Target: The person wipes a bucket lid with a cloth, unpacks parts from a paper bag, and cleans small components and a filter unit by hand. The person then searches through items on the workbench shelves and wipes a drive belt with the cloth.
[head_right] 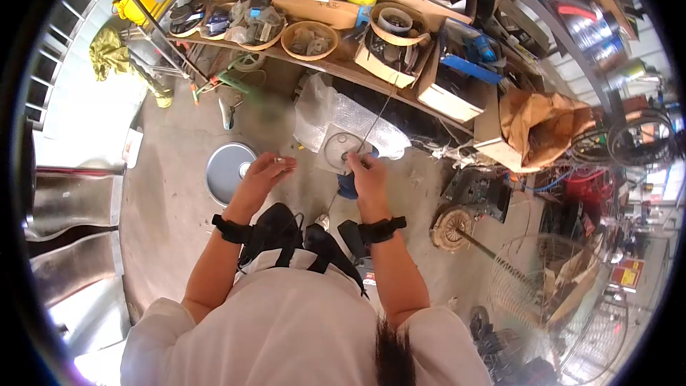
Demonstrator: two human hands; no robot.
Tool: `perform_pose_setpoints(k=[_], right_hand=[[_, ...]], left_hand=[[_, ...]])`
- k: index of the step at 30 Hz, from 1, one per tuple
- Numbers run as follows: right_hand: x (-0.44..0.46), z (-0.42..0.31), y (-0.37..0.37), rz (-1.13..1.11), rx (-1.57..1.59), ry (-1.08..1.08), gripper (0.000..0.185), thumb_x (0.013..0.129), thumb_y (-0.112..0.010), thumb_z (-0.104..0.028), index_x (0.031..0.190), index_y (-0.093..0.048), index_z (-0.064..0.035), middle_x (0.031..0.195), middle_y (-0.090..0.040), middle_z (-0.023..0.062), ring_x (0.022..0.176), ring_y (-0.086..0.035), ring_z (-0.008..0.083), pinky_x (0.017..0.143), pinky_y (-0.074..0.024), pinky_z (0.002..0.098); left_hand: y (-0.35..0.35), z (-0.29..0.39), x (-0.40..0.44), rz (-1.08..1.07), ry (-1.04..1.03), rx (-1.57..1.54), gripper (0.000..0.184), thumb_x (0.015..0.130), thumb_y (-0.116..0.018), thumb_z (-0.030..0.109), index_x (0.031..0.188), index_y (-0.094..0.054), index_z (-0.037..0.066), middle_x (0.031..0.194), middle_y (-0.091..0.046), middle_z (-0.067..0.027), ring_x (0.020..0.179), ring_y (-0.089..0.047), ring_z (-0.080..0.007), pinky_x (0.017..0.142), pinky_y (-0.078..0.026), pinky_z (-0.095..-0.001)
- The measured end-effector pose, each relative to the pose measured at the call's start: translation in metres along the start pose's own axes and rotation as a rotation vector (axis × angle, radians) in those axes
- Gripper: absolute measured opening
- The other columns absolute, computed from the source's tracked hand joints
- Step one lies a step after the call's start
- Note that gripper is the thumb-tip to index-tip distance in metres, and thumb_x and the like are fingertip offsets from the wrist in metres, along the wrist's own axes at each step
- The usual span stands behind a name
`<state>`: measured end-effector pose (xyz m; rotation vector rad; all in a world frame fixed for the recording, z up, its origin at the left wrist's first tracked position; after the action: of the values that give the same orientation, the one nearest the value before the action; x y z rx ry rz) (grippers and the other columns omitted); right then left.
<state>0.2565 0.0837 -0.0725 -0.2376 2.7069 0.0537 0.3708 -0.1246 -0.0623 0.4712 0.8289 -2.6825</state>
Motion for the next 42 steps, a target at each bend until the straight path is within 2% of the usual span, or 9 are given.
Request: perform_pose_setpoints(k=[7,12,19,25,29,32,37,39,42], right_hand=[[0.069,-0.048,0.000,-0.031,-0.072,0.124,0.029,0.084,-0.069,-0.023,0.069,-0.062,0.0003,0.062,-0.054,-0.0024,0.057,-0.043,0.0051,0.052,-0.0329,0.0236],[0.105,-0.096,0.014,-0.017,-0.072,0.117,0.030,0.085,-0.069,-0.023,0.068,-0.060,-0.0005,0.062,-0.051,-0.0034,0.059,-0.040,0.0041,0.053,-0.0300,0.0237],[0.176,-0.102,0.038,0.009,-0.079,0.199,0.030,0.084,-0.070,-0.022,0.067,-0.061,0.0010,0.062,-0.056,0.0000,0.057,-0.043,0.0051,0.050,-0.0324,0.0247],[0.241,-0.089,0.080,-0.060,0.026,0.079,0.032,0.083,-0.070,-0.022,0.064,-0.057,-0.0004,0.060,-0.046,-0.0037,0.058,-0.039,0.0068,0.053,-0.0294,0.0261],[0.256,-0.133,0.105,-0.087,0.171,-0.105,0.025,0.084,-0.069,-0.023,0.078,-0.064,0.0005,0.070,-0.055,-0.0005,0.064,-0.049,0.0077,0.059,-0.0384,0.0259],[0.340,-0.092,0.128,-0.202,0.221,0.052,0.030,0.085,-0.068,-0.025,0.093,-0.064,0.0031,0.087,-0.060,0.0021,0.074,-0.053,0.0116,0.065,-0.0427,0.0280],[0.402,-0.163,0.098,0.039,0.184,-0.226,0.038,0.084,-0.062,-0.016,0.118,-0.058,-0.0002,0.111,-0.063,0.0152,0.100,-0.061,0.0309,0.078,-0.0483,0.0353],[0.480,-0.134,0.093,-0.158,-0.277,-0.012,0.046,0.083,-0.061,-0.015,0.126,-0.052,-0.0030,0.124,-0.056,0.0183,0.113,-0.054,0.0329,0.088,-0.0461,0.0365],[0.557,-0.092,0.056,-0.130,-0.216,0.265,0.061,0.077,-0.069,-0.035,0.121,-0.054,0.0042,0.121,-0.056,0.0165,0.106,-0.055,0.0246,0.083,-0.0466,0.0351]], left_hand=[[-0.059,0.020,0.096,-0.128,0.012,0.038,0.019,0.096,-0.045,0.009,0.110,-0.044,-0.003,0.123,-0.055,-0.0231,0.116,-0.054,-0.0265,0.099,-0.045,-0.0344],[-0.087,0.034,0.167,-0.035,0.025,0.126,0.020,0.092,-0.054,0.011,0.110,-0.051,0.000,0.101,-0.054,-0.0053,0.095,-0.057,-0.0136,0.085,-0.050,-0.0285],[-0.142,0.059,0.227,-0.145,0.211,0.130,0.030,0.092,-0.052,0.011,0.120,-0.049,-0.001,0.103,-0.056,-0.0073,0.095,-0.059,-0.0149,0.084,-0.053,-0.0293],[-0.160,0.027,0.266,-0.075,0.112,0.021,0.026,0.093,-0.051,0.011,0.115,-0.050,-0.004,0.104,-0.058,-0.0105,0.095,-0.061,-0.0188,0.085,-0.054,-0.0299],[-0.176,0.020,0.282,-0.002,0.058,-0.001,0.022,0.095,-0.046,0.012,0.111,-0.051,-0.003,0.107,-0.062,-0.0147,0.096,-0.063,-0.0221,0.087,-0.052,-0.0323],[-0.185,0.005,0.295,0.108,0.048,-0.024,0.022,0.096,-0.045,0.013,0.110,-0.052,-0.002,0.106,-0.064,-0.0155,0.097,-0.063,-0.0224,0.085,-0.051,-0.0323],[-0.197,-0.004,0.293,0.231,-0.064,-0.016,0.023,0.096,-0.044,0.013,0.112,-0.052,-0.002,0.107,-0.064,-0.0146,0.096,-0.063,-0.0218,0.087,-0.050,-0.0311],[-0.191,-0.009,0.289,0.255,-0.056,-0.012,0.023,0.096,-0.044,0.013,0.112,-0.052,-0.002,0.107,-0.064,-0.0144,0.097,-0.063,-0.0216,0.087,-0.050,-0.0310],[-0.189,-0.005,0.287,0.296,-0.065,0.032,0.022,0.097,-0.045,0.014,0.111,-0.051,0.000,0.106,-0.065,-0.0136,0.095,-0.064,-0.0198,0.084,-0.051,-0.0299]])
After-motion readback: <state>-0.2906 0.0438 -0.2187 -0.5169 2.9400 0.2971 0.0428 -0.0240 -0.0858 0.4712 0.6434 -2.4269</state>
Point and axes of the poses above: each hand's wrist, its own x-axis towards the middle knuckle, its own y-axis out of the back of the hand, z = x × y, the point moved 2 cm from there along x, towards the middle knuckle
